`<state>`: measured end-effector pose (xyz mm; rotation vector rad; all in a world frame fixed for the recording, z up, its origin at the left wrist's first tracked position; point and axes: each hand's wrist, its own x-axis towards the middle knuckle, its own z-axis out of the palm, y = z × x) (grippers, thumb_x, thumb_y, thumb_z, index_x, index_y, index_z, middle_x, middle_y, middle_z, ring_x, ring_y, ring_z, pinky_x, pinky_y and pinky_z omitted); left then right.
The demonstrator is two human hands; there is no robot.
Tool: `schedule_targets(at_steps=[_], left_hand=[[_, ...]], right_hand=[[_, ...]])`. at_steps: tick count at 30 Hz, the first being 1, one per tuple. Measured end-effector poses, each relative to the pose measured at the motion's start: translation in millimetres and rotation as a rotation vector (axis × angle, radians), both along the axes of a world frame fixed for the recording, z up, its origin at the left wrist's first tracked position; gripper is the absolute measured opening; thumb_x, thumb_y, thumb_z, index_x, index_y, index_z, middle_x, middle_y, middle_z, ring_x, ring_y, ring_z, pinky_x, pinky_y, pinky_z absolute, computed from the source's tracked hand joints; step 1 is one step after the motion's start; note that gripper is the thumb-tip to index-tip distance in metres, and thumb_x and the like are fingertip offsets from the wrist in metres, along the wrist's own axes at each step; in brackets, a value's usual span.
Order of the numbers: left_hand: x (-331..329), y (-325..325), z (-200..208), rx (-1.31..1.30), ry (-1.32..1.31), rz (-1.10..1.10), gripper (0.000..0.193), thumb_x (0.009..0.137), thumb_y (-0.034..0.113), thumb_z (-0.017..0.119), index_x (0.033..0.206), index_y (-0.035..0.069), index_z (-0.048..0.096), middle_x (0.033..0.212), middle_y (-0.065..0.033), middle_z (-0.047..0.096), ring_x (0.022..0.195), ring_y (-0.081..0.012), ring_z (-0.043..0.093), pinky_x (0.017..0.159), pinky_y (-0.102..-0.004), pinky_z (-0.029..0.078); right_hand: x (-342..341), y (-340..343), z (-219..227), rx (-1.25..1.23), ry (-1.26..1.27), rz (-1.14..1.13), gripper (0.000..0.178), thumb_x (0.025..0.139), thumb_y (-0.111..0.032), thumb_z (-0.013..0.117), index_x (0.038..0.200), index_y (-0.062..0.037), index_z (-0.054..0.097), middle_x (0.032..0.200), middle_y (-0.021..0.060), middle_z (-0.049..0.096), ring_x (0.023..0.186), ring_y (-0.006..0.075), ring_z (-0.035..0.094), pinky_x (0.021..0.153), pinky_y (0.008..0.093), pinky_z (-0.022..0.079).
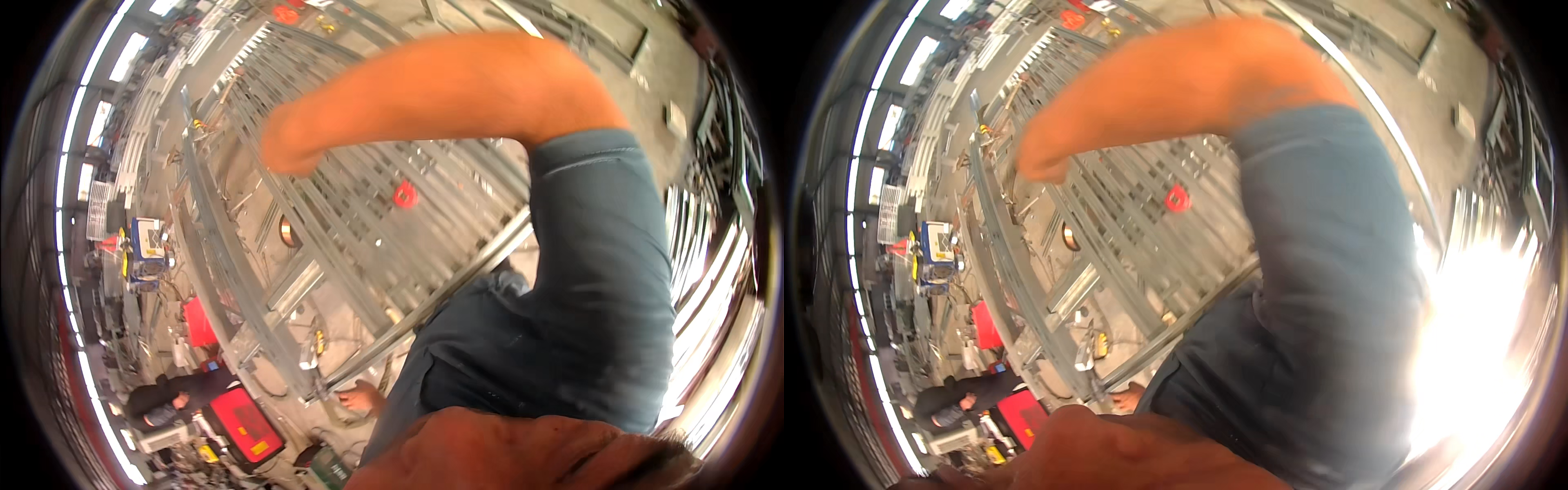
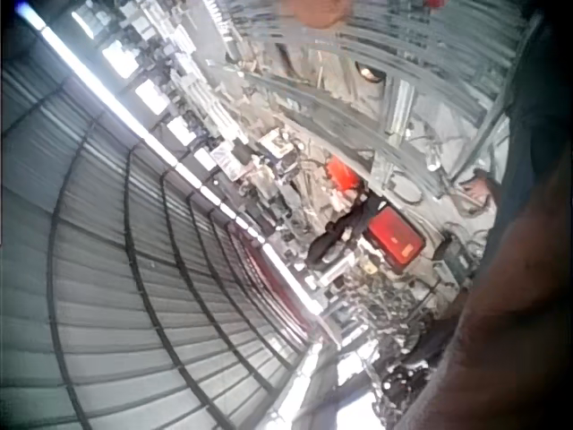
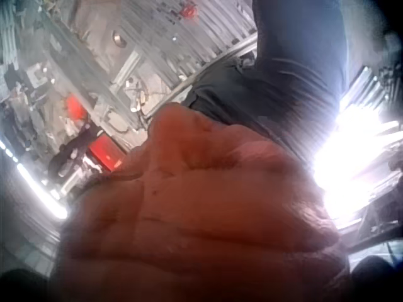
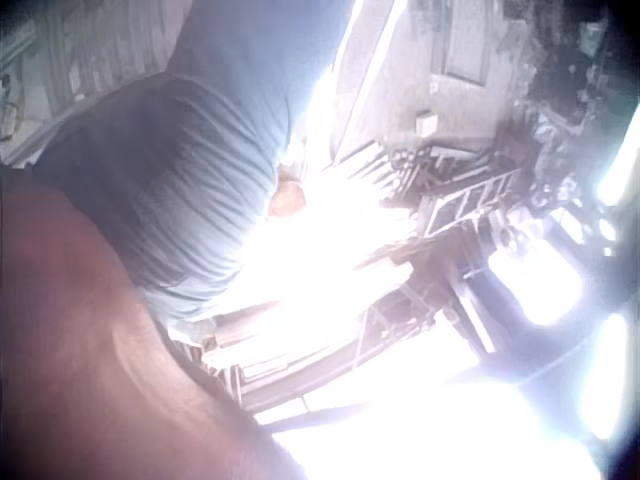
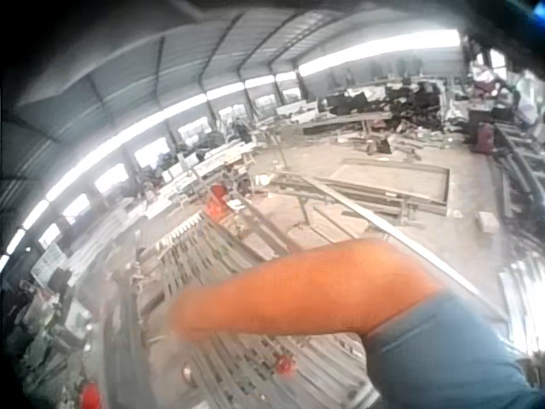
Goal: The person assembles a metal frame by placing metal bars into a grid and securing them with a handheld rivet gun. The person repeatedly positions bars, aligns them, and fastens them to the frame structure.
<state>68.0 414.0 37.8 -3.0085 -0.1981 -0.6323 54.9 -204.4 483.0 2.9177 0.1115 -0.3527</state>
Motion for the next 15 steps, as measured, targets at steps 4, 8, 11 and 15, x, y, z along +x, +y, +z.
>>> schedule_targets(at_steps=[4,8,11,15], left_hand=[[-38.3,-68.4,-8.5,-0.005,-0.046,-0.064,0.086,0.075,0.023,0.066,0.152,0.005,0.032,0.131,-0.0243,0.052,0.106,-0.0449,0.054,0.09,-0.0591,0.044],[-80.0,-76.0,-19.9,-0.01,0.099,0.062,0.078,0.082,0.035,0.067,0.15,0.01,0.036,0.135,-0.0275,0.049,0.115,-0.0476,0.055,0.094,-0.0584,0.048],[-113.9,-92.3,-17.7,-0.023,0.218,0.177,0.078,0.082,0.035,0.067,0.149,0.01,0.037,0.135,-0.0274,0.05,0.115,-0.0476,0.055,0.094,-0.0586,0.048],[-138.5,-106.3,2.4,0.004,0.346,0.256,0.077,0.083,0.036,0.067,0.149,0.01,0.037,0.135,-0.0272,0.05,0.115,-0.0476,0.055,0.094,-0.0587,0.049]], right_hand=[[-103.4,-158.8,-93.6,0.362,-0.444,-0.339,0.059,0.088,-0.036,0.067,0.136,-0.0035,0.057,0.119,0.0232,0.068,0.113,0.0417,0.064,0.094,0.0513,0.052],[-217.4,-281.7,-271.4,0.479,-0.701,-1.079,0.047,0.089,-0.031,0.064,0.126,-0.0023,0.057,0.118,0.0266,0.066,0.114,0.0416,0.063,0.096,0.0512,0.052],[-306.3,-318.3,-390.9,0.41,-0.421,-1.427,0.059,0.083,-0.025,0.067,0.131,0.0039,0.05,0.132,0.0317,0.055,0.116,0.0469,0.061,0.098,0.0527,0.052],[-351.4,-323.3,-468.4,0.378,-0.286,-1.645,0.065,0.085,-0.021,0.066,0.138,0.0047,0.04,0.142,0.0313,0.045,0.126,0.0482,0.053,0.1,0.0535,0.052]])
